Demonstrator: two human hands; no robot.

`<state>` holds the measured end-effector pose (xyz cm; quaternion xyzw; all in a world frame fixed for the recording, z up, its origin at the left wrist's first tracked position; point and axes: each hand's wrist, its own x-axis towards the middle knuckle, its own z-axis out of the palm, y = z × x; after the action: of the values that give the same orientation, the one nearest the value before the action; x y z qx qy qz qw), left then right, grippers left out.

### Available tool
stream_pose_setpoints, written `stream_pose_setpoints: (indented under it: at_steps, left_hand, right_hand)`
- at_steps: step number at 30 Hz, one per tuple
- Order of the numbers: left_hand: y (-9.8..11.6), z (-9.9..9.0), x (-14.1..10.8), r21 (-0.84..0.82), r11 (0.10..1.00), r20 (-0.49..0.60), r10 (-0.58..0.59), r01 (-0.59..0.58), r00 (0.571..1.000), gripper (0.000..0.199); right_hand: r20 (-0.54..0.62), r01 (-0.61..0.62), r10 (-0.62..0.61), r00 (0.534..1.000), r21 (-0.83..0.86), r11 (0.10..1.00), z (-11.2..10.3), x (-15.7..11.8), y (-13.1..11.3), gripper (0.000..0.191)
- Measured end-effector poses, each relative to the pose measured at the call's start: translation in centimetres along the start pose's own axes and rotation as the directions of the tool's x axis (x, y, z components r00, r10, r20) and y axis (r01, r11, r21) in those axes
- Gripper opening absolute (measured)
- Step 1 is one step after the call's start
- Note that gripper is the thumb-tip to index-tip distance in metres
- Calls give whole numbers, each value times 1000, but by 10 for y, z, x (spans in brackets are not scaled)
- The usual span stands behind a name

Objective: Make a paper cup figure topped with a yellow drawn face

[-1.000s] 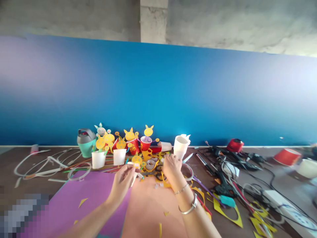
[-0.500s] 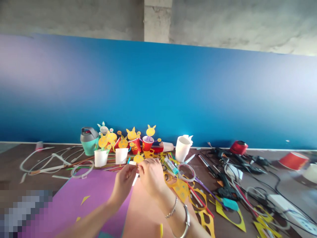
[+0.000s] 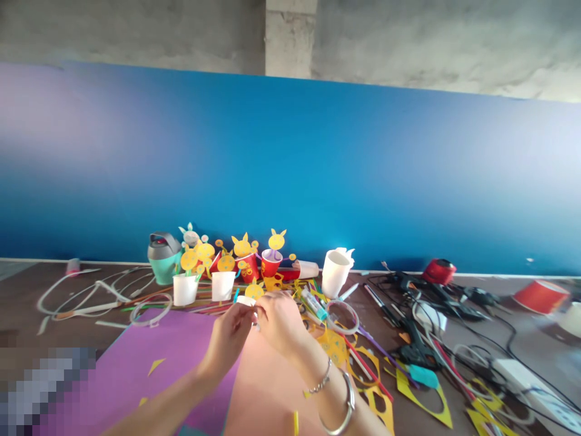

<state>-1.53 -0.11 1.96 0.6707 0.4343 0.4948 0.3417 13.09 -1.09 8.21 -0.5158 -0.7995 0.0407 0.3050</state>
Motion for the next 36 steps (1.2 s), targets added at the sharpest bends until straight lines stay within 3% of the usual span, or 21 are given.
stream_pose_setpoints:
  at_steps: [6,24,36]
  left_hand:
    - [-2,0,-1,37,999,20,23,-24,1000,15]
    - [0,-1,-5,65,998,26,20,-22,999,15]
    - [-2,-1,-4,69,997,35,32,-34,999,18]
  right_hand:
    - [5,36,-35,999,-59,998,-2,-1,0,18]
    - [58,37,-37,998,-7,999,-6,-1,2,21]
    - [46,49,-45,998,-100,994,-4,-2,0,18]
